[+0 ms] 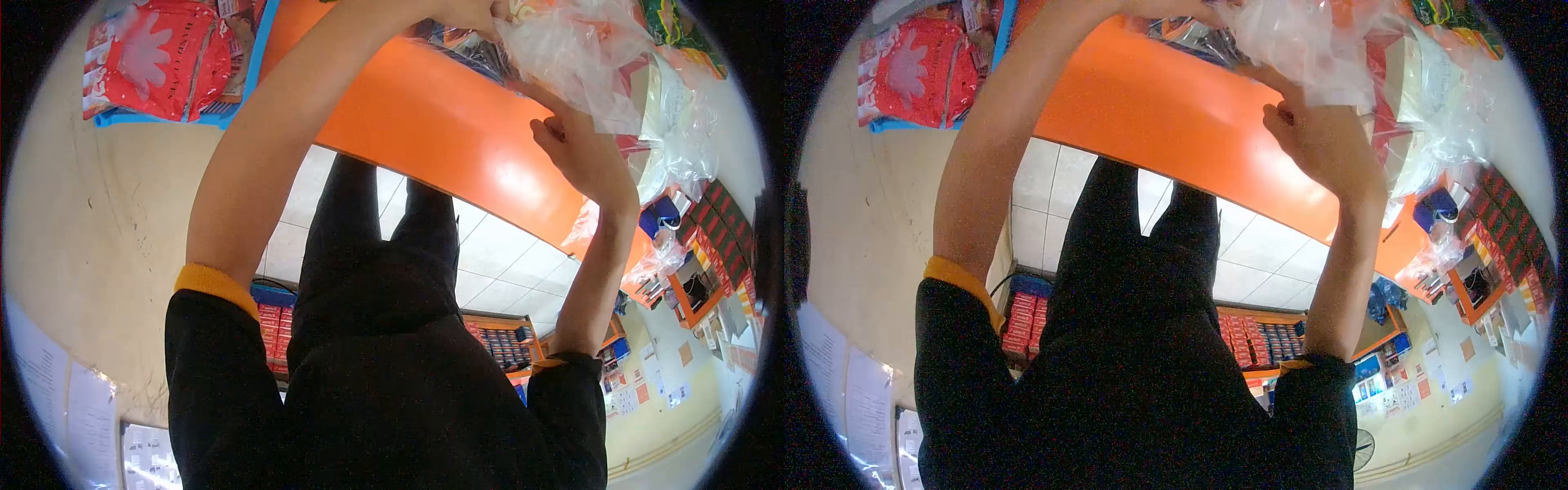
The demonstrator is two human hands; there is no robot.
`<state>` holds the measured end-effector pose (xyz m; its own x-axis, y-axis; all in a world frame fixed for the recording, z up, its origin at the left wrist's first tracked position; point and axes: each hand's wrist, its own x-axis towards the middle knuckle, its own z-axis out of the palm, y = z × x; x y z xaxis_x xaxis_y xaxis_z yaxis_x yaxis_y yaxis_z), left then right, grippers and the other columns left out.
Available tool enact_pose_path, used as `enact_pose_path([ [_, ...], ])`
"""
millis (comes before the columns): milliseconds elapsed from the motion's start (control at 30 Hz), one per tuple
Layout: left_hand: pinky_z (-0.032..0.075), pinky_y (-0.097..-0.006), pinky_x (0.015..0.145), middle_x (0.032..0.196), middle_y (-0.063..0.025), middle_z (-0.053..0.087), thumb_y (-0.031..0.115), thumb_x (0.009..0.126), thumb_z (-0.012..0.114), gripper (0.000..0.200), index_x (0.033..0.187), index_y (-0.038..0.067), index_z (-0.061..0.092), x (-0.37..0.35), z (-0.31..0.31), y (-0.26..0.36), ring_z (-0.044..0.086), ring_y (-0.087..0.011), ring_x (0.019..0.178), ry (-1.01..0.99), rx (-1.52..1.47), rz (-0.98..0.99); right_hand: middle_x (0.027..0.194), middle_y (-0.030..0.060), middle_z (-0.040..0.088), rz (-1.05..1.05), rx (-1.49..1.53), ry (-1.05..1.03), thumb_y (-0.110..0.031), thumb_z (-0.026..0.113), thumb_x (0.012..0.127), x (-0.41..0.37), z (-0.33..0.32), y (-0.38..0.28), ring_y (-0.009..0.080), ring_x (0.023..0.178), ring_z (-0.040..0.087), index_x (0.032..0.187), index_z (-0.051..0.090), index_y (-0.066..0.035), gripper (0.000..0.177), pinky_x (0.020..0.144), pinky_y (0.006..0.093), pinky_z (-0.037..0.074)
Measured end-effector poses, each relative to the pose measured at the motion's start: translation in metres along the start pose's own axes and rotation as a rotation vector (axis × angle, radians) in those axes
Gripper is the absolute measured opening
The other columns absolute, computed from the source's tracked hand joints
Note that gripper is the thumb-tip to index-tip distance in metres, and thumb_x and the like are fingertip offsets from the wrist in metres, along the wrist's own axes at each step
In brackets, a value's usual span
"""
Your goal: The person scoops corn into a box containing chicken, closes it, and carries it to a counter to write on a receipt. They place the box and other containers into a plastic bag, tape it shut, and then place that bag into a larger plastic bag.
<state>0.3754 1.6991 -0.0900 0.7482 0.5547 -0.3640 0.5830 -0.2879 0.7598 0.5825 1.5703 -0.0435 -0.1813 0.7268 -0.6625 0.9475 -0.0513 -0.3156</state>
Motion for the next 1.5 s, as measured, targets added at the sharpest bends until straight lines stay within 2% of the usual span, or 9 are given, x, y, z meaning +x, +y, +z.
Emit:
enact_pose_path([
  [233, 0.051, -0.0411, 0.064, 0.072, -0.0169, 0.068, 0.019, 0.078, 0.074, 0.022, 0.085, -0.002, 0.070, 0.005, 0.006, -0.005, 0.064, -0.0270, 0.062, 0.041, 0.112, 0.088, 0.067, 0.0099, 0.058, -0.094, 0.082, 0.210, -0.026, 0.064, 0.091, 0.004, 0.027, 0.020, 0.0230, 0.056, 0.057, 0.128, 0.061, -0.018, 0.038, 0.055, 0.0376, 0.047],
  [367, 0.047, -0.0387, 0.101, 0.134, -0.0101, 0.057, 0.030, 0.085, 0.070, 0.048, 0.130, 0.015, 0.061, -0.010, 0.065, -0.037, 0.055, -0.0297, 0.123, 0.380, 0.116, 0.352, 0.099, 0.0168, 0.061, -0.138, -0.169, 0.725, -0.040, 0.069, 0.086, 0.006, 0.069, 0.028, 0.0331, 0.088, 0.056, 0.116, 0.067, -0.022, 0.036, 0.081, 0.0424, 0.046],
  [600, 0.041, -0.0516, 0.101, 0.111, -0.0127, 0.061, 0.010, 0.084, 0.062, 0.020, 0.102, 0.006, 0.069, -0.063, 0.151, -0.038, 0.056, -0.0311, 0.108, 0.434, 0.513, 0.466, 0.123, 0.0122, 0.058, -0.321, 0.026, 0.913, -0.017, 0.067, 0.079, 0.008, 0.171, 0.058, 0.0320, 0.117, 0.052, 0.115, 0.063, -0.013, 0.036, 0.096, 0.0451, 0.042],
  [733, 0.041, -0.0525, 0.100, 0.107, -0.0141, 0.059, 0.012, 0.084, 0.063, 0.020, 0.102, 0.003, 0.068, -0.067, 0.171, -0.011, 0.054, -0.0327, 0.107, 0.452, 0.416, 0.418, 0.102, 0.0090, 0.062, -0.085, 0.393, 1.195, -0.005, 0.073, 0.074, -0.090, 0.147, 0.077, 0.0285, 0.099, 0.058, 0.100, 0.061, -0.006, 0.029, 0.083, 0.0409, 0.047],
  [900, 0.045, -0.0496, 0.095, 0.120, -0.0175, 0.058, 0.023, 0.089, 0.064, 0.029, 0.107, 0.000, 0.066, -0.068, 0.174, 0.104, 0.058, -0.0386, 0.104, 0.079, 0.579, 0.221, 0.096, 0.0064, 0.060, 1.154, 0.843, 1.683, -0.019, 0.076, 0.085, -0.151, 0.168, 0.265, 0.0180, 0.084, 0.056, 0.114, 0.055, 0.002, 0.041, 0.074, 0.0320, 0.046],
  [1033, 0.050, -0.0475, 0.089, 0.127, -0.0222, 0.054, 0.032, 0.089, 0.069, 0.047, 0.117, -0.004, 0.058, -0.040, 0.144, 0.290, 0.057, -0.0409, 0.110, -0.731, 0.063, -0.094, 0.099, 0.0059, 0.064, 0.643, 1.460, 1.193, -0.014, 0.069, 0.090, -0.174, 0.161, 0.348, 0.0140, 0.087, 0.058, 0.118, 0.058, 0.004, 0.035, 0.074, 0.0286, 0.048],
  [1167, 0.051, -0.0385, 0.088, 0.112, -0.0177, 0.064, 0.028, 0.091, 0.068, 0.044, 0.120, -0.003, 0.058, 0.077, 0.261, 0.367, 0.064, -0.0285, 0.102, 0.322, -0.020, 0.426, 0.100, 0.0045, 0.067, 0.131, 1.436, 1.180, -0.008, 0.062, 0.095, -0.248, 0.105, 0.328, 0.0109, 0.090, 0.060, 0.119, 0.061, 0.001, 0.027, 0.076, 0.0274, 0.049],
  [1233, 0.050, -0.0340, 0.088, 0.116, -0.0130, 0.063, 0.025, 0.093, 0.067, 0.046, 0.126, -0.002, 0.054, 0.139, 0.318, 0.372, 0.063, -0.0202, 0.105, -0.132, -0.923, 0.065, 0.102, 0.0062, 0.068, -0.010, 1.441, 0.843, -0.011, 0.062, 0.095, -0.284, 0.114, 0.334, 0.0126, 0.092, 0.061, 0.121, 0.061, -0.001, 0.028, 0.076, 0.0274, 0.049],
  [1500, 0.045, -0.0374, 0.100, 0.125, -0.0182, 0.062, 0.007, 0.092, 0.058, 0.046, 0.137, -0.001, 0.048, 0.285, 0.401, 0.414, 0.058, -0.0294, 0.117, 0.437, -0.322, 0.236, 0.091, 0.0097, 0.062, 0.388, 0.433, 1.220, -0.006, 0.066, 0.084, -0.280, 0.228, 0.515, 0.0289, 0.086, 0.058, 0.113, 0.069, -0.008, 0.029, 0.074, 0.0404, 0.047],
])
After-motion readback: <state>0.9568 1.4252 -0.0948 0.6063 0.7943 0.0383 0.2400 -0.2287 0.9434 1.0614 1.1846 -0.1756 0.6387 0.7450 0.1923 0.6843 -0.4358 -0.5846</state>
